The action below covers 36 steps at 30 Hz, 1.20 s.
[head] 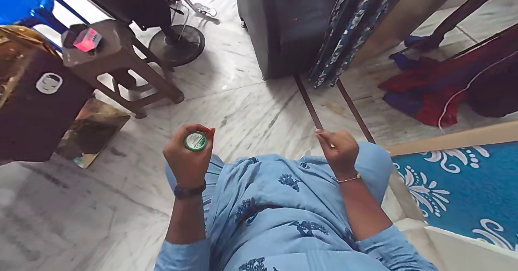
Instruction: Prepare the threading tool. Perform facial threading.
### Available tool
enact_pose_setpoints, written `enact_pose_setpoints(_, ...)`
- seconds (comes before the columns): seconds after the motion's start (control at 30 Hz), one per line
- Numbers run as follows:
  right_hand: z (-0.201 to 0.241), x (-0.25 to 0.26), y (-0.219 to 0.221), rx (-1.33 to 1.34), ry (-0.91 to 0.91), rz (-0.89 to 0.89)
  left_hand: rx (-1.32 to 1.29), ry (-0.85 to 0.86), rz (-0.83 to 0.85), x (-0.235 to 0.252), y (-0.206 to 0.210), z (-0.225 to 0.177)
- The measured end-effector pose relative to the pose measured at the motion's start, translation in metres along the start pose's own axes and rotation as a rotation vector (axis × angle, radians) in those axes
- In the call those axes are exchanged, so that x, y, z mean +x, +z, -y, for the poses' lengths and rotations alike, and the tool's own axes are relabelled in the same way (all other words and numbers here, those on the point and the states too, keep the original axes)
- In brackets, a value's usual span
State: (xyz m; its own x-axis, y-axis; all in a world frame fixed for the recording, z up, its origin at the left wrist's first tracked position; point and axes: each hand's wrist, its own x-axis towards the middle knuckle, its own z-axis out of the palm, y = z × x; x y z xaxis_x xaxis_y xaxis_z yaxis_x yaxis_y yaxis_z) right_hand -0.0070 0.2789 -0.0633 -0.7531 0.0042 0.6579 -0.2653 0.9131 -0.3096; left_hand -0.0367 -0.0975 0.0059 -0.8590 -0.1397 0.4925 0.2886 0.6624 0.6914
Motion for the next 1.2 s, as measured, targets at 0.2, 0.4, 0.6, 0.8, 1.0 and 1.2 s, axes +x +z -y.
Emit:
enact_pose_setpoints(0.2, 0.008, 0.0, -0.001, 0.085, 0.053, 0.075, -0.168, -0.072, 0.015, -0.01, 0.005, 0.0)
enact_pose_setpoints(0.4, 0.007, 0.0, 0.001, 0.164, 0.154, 0.077, -0.695, 0.226, 0.433, -0.014, 0.021, -0.051)
enact_pose_setpoints(0.6, 0.012, -0.006, 0.005, 0.2, 0.135, 0.078, -0.804, 0.579, 0.844, -0.034, 0.05, -0.099)
enact_pose_setpoints(0.8, 0.011, -0.009, 0.008, 0.241, 0.116, 0.062, -0.927, 0.547, 0.823, -0.046, 0.057, -0.112)
enact_pose_setpoints(1.0, 0.011, -0.012, 0.012, 0.293, 0.126, 0.077, -0.975, 0.488, 0.765, -0.046, 0.057, -0.112)
enact_pose_setpoints(1.2, 0.014, -0.013, 0.013, 0.314, 0.111, 0.076, -1.002, 0.462, 0.763, -0.045, 0.055, -0.111)
